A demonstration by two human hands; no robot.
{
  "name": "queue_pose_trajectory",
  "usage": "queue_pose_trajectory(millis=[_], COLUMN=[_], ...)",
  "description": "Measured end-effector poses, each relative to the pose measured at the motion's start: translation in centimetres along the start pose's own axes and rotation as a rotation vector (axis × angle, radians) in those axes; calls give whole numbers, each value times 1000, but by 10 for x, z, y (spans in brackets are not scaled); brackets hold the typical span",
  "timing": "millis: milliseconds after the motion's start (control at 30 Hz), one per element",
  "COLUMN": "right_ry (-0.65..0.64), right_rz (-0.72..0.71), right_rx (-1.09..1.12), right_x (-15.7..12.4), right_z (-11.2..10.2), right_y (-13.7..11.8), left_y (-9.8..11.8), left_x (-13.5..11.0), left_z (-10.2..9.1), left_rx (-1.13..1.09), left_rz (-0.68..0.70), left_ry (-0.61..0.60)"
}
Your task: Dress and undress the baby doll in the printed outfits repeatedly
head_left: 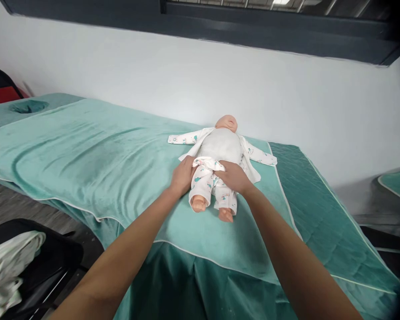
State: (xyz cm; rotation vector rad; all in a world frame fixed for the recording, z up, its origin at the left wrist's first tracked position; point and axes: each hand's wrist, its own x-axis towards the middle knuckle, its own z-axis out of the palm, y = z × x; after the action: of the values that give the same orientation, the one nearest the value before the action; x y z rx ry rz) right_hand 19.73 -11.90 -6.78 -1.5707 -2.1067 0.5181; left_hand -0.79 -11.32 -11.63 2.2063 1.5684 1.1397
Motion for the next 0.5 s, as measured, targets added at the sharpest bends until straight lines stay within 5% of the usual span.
queue_pose_trajectory(millis=[267,500], right_ry=[110,9], right_rz=[90,-115], right_rx=[148,700], right_x=[0,-19], right_z=[2,-6], right_y=[-3,29], left_y=[-1,-16], left_x=[11,16], left_z=[3,-10], left_rx=[-102,-845], left_rz=[-11,-209], left_ry=[47,20])
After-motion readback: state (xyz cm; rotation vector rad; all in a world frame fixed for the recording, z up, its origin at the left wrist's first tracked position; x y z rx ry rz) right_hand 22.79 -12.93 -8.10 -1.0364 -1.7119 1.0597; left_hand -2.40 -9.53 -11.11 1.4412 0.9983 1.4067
